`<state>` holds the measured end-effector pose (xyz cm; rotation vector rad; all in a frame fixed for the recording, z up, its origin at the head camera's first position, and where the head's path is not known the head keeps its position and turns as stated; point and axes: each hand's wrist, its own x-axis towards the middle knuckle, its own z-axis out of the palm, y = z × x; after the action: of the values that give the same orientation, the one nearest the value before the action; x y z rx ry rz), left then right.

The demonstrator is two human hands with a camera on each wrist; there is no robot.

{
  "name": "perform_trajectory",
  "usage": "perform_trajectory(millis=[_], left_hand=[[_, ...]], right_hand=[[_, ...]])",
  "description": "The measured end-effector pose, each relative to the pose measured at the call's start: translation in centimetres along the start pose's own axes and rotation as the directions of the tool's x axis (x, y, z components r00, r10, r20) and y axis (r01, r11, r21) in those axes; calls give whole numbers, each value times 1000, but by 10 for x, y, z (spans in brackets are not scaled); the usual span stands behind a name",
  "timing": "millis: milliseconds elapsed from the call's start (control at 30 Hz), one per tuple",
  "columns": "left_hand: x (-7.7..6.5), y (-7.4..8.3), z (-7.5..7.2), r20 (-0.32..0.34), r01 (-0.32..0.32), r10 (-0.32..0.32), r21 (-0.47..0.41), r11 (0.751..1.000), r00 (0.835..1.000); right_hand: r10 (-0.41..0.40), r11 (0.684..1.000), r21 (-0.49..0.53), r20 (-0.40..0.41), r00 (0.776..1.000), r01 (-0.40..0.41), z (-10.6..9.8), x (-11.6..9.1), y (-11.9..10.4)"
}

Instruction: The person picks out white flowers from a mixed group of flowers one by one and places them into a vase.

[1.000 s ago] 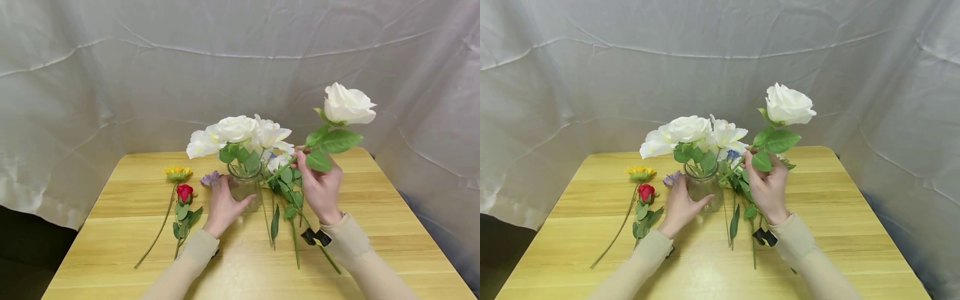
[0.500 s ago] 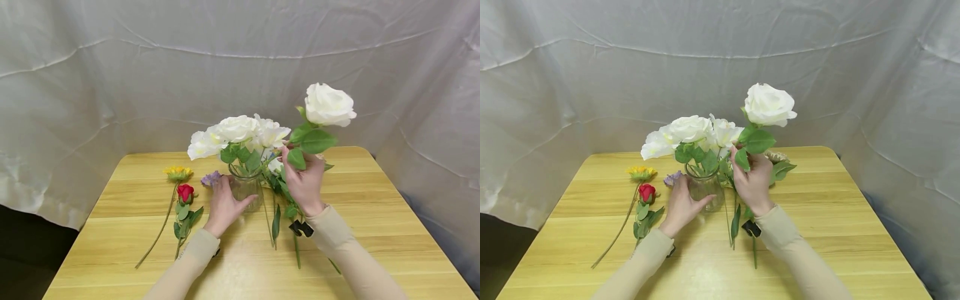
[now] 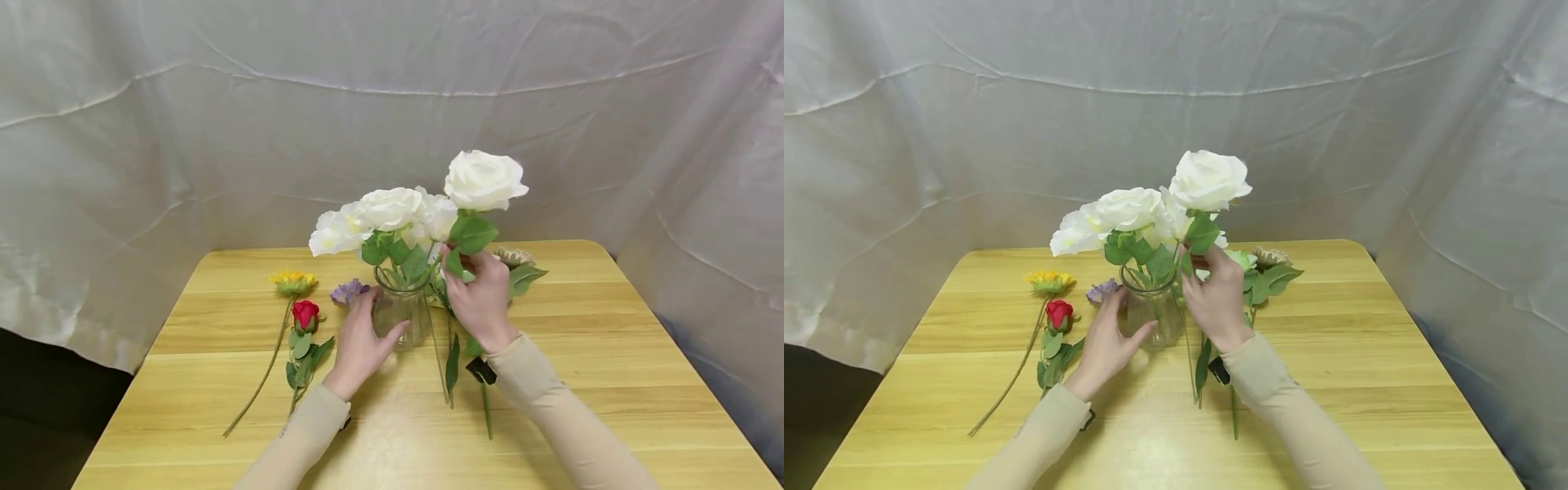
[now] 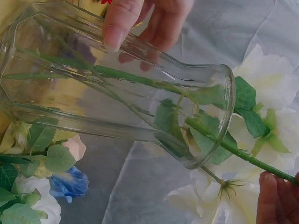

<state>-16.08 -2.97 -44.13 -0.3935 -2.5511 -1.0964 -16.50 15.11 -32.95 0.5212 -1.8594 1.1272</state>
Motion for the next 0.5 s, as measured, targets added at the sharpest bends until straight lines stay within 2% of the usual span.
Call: perform_trajectory(millis=[500], left_hand=[[0,0,-1,-15,-26,26,-3,1000,1000]], right_hand=[[45,995,-97,100,994,-35,10,-10,5]])
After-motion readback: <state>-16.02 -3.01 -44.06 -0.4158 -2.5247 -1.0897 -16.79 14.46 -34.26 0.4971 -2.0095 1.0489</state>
